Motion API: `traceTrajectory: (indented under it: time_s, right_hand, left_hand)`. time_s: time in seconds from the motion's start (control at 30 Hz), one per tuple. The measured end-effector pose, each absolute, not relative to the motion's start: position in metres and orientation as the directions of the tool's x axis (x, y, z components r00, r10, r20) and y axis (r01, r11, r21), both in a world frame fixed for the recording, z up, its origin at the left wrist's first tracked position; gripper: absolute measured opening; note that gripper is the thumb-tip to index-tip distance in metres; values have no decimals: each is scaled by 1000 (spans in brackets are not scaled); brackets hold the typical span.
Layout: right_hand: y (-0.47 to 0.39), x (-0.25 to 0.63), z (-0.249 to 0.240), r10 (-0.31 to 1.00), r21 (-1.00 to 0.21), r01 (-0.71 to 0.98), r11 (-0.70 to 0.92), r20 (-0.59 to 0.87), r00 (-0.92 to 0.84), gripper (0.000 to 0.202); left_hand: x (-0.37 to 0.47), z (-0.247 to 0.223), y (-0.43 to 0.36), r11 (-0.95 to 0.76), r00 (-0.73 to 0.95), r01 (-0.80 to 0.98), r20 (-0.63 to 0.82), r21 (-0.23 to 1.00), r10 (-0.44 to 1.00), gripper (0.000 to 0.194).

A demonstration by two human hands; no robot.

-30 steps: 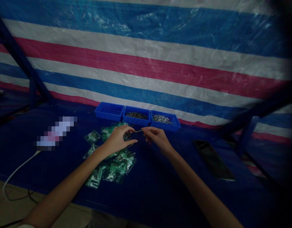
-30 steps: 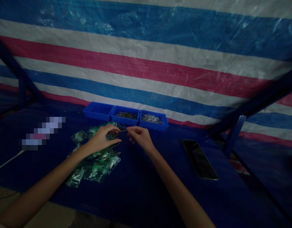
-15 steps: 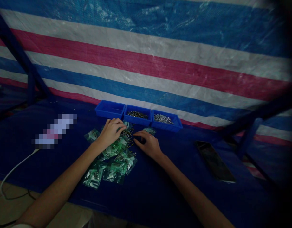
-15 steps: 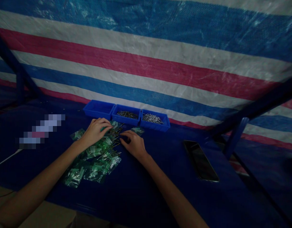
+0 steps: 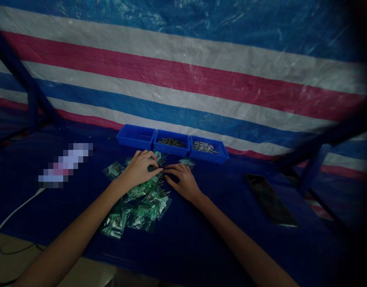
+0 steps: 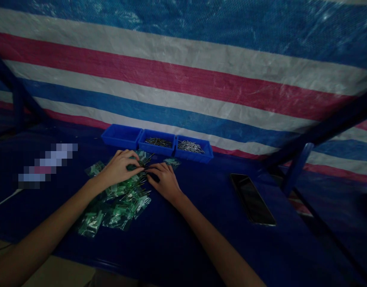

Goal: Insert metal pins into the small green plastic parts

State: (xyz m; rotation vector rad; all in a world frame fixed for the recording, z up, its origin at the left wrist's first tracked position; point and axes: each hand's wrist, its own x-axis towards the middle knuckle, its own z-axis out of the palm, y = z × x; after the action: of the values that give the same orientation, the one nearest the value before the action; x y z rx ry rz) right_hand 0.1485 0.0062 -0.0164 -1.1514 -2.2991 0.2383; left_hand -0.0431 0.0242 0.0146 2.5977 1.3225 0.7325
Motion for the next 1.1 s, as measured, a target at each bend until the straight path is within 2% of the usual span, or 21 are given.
traceTrajectory:
  time_s: [0.13,0.4,0.57,0.73,0.93,1.1]
  right_hand:
    - [9,151,-21,795,-417,684,599,411,-445,14]
    - [9,151,-19,804,-467,663,585,443,-397,14]
    - [9,153,-19,817,-576,596,560,504,-280,14]
    - [7,151,-17,816,-626,542,561,530,-231,12]
    - [-6,136,-12,828,-653,524,547,515,-222,10]
    - [-10,135,-9,879,-735,496,463,451,-153,14]
  left_hand:
    - [-38,12,18,-648,583,678,283,347,762,24]
    - [-35,11,16,-632,567,700,279,334,775,23]
    - [-32,11,16,-602,496,690,343,402,797,18]
    - [-31,13,18,-614,424,604,448,507,787,11]
    - [-28,9,21,-647,354,441,542,622,762,9]
    - [-27,8,22,-658,304,360,583,662,753,10]
